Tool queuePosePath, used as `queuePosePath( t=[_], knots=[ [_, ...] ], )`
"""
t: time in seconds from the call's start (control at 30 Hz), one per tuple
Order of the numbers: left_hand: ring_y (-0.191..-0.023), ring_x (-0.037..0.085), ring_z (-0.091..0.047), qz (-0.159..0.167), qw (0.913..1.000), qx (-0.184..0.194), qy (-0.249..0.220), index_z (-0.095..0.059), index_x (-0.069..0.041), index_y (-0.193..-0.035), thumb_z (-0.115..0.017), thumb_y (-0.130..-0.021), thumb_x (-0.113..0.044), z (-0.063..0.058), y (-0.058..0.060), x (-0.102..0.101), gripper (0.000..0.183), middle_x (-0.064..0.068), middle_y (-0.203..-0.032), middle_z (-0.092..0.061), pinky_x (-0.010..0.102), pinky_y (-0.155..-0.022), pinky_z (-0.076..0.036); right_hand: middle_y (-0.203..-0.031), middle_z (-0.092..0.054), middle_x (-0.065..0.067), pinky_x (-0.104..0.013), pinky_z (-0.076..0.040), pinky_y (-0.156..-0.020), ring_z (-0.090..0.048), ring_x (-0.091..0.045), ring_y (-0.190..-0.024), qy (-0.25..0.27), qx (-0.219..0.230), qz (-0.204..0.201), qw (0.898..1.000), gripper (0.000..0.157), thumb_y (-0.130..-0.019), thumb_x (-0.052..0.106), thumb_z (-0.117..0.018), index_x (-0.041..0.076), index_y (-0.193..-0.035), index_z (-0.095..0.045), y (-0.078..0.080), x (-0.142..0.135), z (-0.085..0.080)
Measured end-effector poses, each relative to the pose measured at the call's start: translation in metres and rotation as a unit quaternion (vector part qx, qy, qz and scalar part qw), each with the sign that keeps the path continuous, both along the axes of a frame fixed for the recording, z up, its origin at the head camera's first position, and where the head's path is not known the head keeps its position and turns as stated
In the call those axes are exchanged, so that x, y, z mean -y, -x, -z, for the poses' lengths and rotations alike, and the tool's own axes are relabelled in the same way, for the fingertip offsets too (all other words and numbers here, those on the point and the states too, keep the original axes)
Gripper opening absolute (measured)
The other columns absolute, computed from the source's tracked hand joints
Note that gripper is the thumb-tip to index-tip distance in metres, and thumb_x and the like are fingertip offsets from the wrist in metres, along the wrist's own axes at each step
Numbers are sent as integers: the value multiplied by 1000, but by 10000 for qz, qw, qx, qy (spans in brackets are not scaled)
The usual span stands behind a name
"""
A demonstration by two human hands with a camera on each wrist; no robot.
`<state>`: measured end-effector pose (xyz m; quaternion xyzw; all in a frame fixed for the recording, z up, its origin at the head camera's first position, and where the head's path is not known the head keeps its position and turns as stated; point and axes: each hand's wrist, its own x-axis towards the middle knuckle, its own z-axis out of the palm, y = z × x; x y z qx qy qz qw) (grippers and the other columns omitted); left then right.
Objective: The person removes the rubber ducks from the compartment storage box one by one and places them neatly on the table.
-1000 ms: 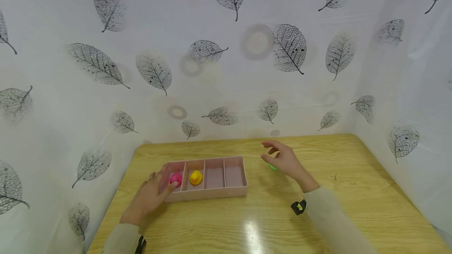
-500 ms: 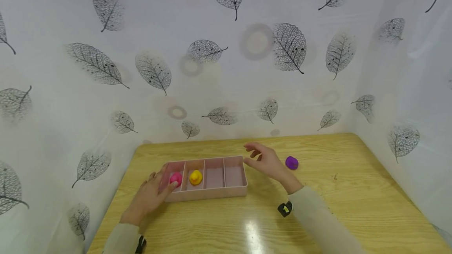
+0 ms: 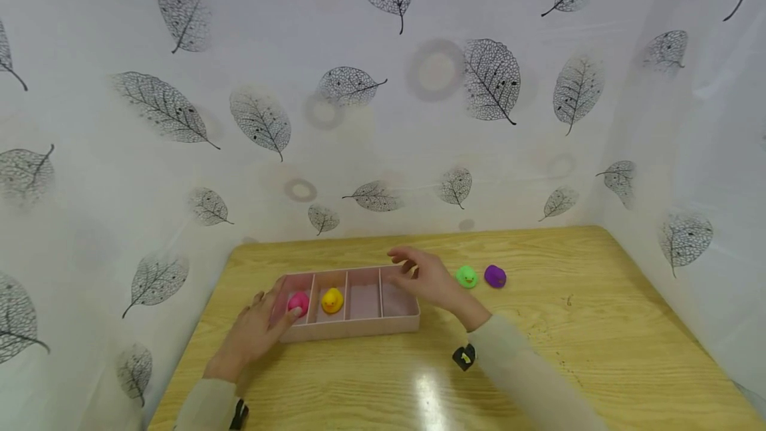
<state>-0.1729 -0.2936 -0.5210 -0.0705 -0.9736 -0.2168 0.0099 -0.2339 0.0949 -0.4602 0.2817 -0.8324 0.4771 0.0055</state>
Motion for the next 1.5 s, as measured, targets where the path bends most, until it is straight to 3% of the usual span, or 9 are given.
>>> queuePosePath(
  t=[0.27,0.47,0.63,0.9,1.13,1.33,1.5],
  knots=[
    [-147,66,-33,-26,10000,71,-15,-17,-15,-170,-47,-106,-60,0,0,0,84,28,-160,-46,83,-111,-33,-125,-72,-22,-29,-61,-83,-71,-29,-104,-144,100,-269,9995,49,-95,15,-77,6,-140,-63,1,19,4],
    [-147,65,-33,8,10000,16,-9,-18,-14,-170,-47,-107,-59,2,1,1,84,27,-160,-45,82,-113,-31,-125,-71,-24,-49,-62,-88,-69,-34,-105,-135,114,-474,9987,50,-95,16,-76,1,-141,-62,-1,33,3],
    [-148,64,-33,15,10000,23,-11,-17,-15,-170,-47,-107,-59,2,1,1,83,26,-161,-45,83,-113,-31,-125,-71,-24,-51,-61,-90,-70,-37,-107,-200,97,-533,9983,49,-95,13,-75,-1,-140,-61,-2,42,5],
    [-148,65,-32,22,10000,62,11,-14,-16,-171,-47,-107,-59,-2,-1,0,84,26,-162,-44,83,-112,-32,-128,-72,-21,-57,-59,-96,-68,-39,-113,-264,423,-536,9973,45,-97,14,-73,3,-139,-63,-4,58,10],
    [-149,64,-33,-9,10000,83,22,-15,-17,-171,-46,-106,-60,-1,0,-1,84,28,-159,-47,81,-115,-30,-130,-72,-15,-50,-59,-99,-67,-37,-116,-369,517,-638,9959,49,-96,20,-77,5,-140,-63,-5,69,14],
    [-147,64,-35,-14,10000,23,40,-19,-15,-170,-48,-106,-60,0,0,-2,84,31,-156,-50,81,-113,-33,-128,-71,-14,-53,-57,-101,-67,-36,-115,-477,516,-813,9942,52,-96,21,-78,4,-142,-62,-6,77,19],
    [-148,63,-34,-38,10000,34,12,-18,-16,-170,-48,-106,-60,0,-1,-2,83,29,-158,-48,81,-114,-31,-130,-71,-16,-36,-59,-93,-68,-34,-111,-585,497,-923,9928,53,-96,20,-79,4,-143,-61,-6,84,20]
  ],
)
